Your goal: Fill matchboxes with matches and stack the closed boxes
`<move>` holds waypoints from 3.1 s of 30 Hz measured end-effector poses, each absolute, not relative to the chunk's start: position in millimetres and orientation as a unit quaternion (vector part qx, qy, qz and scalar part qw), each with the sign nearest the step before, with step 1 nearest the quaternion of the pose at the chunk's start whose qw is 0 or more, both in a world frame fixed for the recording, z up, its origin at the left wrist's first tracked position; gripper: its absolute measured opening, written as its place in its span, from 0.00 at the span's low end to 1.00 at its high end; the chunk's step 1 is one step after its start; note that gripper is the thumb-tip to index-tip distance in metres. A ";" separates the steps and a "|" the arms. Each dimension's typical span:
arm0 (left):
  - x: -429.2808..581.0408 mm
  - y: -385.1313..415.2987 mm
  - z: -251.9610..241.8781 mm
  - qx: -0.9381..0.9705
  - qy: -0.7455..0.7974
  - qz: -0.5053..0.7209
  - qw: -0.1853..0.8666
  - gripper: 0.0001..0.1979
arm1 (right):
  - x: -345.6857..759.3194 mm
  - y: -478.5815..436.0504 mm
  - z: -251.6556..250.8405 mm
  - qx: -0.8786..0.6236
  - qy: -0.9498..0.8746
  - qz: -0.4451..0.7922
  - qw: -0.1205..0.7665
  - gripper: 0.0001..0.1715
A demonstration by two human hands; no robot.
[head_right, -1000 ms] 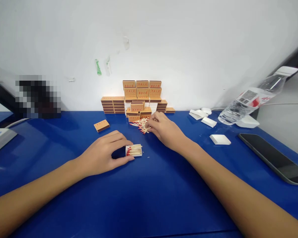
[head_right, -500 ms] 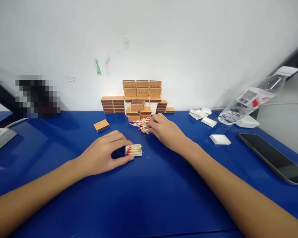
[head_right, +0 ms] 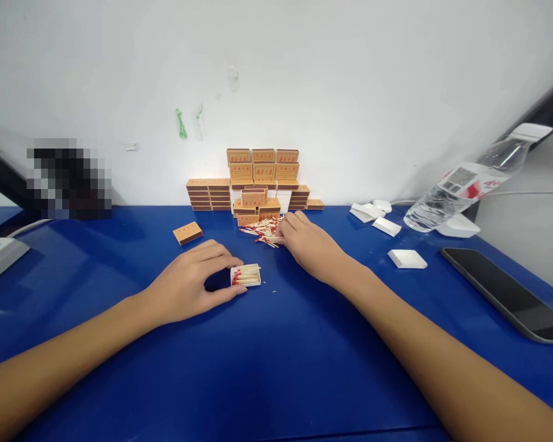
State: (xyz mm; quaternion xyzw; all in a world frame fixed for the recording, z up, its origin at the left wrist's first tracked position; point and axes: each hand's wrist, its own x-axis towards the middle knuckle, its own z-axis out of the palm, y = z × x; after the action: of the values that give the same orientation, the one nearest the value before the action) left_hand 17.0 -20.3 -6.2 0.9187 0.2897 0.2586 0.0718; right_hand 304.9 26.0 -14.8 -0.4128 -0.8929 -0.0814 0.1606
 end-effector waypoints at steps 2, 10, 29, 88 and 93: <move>16.9 -20.2 -6.3 0.919 0.290 0.257 0.072 0.16 | 306.3 25.4 -14.0 -0.413 -0.892 -0.082 0.162 0.20; 17.9 -20.3 -6.8 0.916 0.298 0.261 0.061 0.16 | 291.0 2.3 -3.4 -0.400 -0.894 -0.012 0.202 0.14; 18.3 -20.7 -5.0 0.916 0.305 0.256 0.058 0.16 | 279.0 -28.5 14.7 -0.396 -0.906 0.021 0.150 0.08; 17.7 -20.6 -5.2 0.919 0.287 0.264 0.061 0.16 | 270.8 -36.3 12.4 -0.444 -0.876 0.079 0.168 0.04; 18.4 -20.9 -5.2 0.918 0.289 0.262 0.063 0.16 | 267.7 -36.8 10.0 -0.442 -0.877 0.076 0.172 0.06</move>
State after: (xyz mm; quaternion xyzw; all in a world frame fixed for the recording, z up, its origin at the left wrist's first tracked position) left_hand 18.4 -20.9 -5.2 0.9184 0.2892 0.2624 0.0632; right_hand 267.7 -36.8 10.0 -0.4417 -0.8773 0.0761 0.1718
